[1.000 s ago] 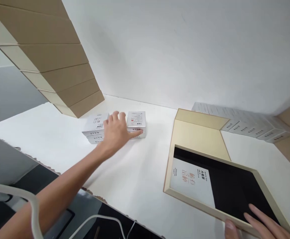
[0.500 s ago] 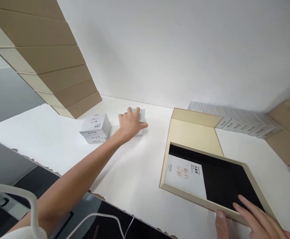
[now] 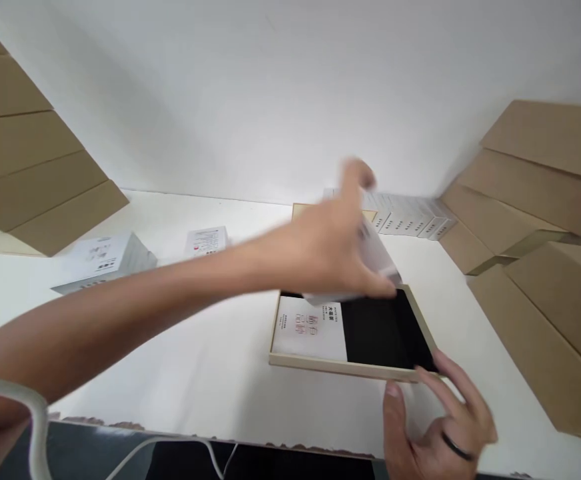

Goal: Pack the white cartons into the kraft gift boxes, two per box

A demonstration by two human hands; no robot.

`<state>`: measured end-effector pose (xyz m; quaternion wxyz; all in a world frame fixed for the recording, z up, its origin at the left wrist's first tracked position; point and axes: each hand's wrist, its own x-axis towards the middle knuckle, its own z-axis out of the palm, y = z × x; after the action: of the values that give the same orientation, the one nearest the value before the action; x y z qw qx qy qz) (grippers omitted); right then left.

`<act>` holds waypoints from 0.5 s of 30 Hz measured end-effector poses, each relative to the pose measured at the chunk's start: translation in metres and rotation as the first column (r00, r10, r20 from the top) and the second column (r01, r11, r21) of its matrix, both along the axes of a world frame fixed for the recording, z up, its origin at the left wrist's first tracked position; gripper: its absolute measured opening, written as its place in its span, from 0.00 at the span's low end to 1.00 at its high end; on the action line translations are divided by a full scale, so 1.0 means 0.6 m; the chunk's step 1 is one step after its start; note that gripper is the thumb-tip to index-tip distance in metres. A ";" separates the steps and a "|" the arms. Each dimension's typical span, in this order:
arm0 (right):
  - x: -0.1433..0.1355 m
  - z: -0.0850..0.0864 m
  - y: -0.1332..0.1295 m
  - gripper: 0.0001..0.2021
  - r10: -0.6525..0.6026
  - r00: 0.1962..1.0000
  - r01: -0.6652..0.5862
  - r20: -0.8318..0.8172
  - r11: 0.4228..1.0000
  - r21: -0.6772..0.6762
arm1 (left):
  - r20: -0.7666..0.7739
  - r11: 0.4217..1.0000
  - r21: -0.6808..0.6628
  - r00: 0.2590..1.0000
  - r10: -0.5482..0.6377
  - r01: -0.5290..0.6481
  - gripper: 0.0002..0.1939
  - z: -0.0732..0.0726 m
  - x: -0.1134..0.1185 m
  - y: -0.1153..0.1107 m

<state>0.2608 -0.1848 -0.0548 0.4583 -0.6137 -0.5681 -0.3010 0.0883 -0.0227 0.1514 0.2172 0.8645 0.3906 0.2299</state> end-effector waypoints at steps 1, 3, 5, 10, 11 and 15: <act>0.005 0.006 0.000 0.12 -0.009 1.000 0.009 0.007 0.997 0.080 | -0.150 0.985 -0.048 0.973 -0.173 0.168 0.45 -0.011 0.042 -0.012; 0.008 0.017 0.001 0.15 -0.042 0.999 0.047 -0.032 0.982 0.181 | -0.373 0.902 -0.131 0.822 -0.429 0.412 0.44 -0.041 0.114 -0.028; 0.000 0.025 0.003 0.15 -0.074 0.987 0.097 -0.145 0.983 0.154 | -0.481 0.849 -0.164 0.711 -0.513 0.502 0.42 -0.073 0.164 -0.033; -0.032 0.017 0.001 0.19 -0.040 0.969 0.043 -0.243 0.999 0.007 | -0.420 0.816 -0.290 0.700 -0.578 0.500 0.39 -0.104 0.167 -0.032; -0.035 0.014 0.000 0.20 -0.040 0.969 0.041 -0.246 0.999 -0.001 | -0.356 0.820 -0.281 0.740 -0.571 0.498 0.40 -0.099 0.145 -0.033; -0.025 0.006 -0.001 0.22 -0.015 0.965 0.006 -0.262 0.999 -0.034 | -0.100 0.964 -0.024 0.959 -0.265 0.264 0.39 -0.073 -0.009 -0.019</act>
<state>0.2456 -0.1855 -0.0513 0.5178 -0.6585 -0.5039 -0.2104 0.0827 -0.0339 0.1077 0.2302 0.9185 0.2831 0.1521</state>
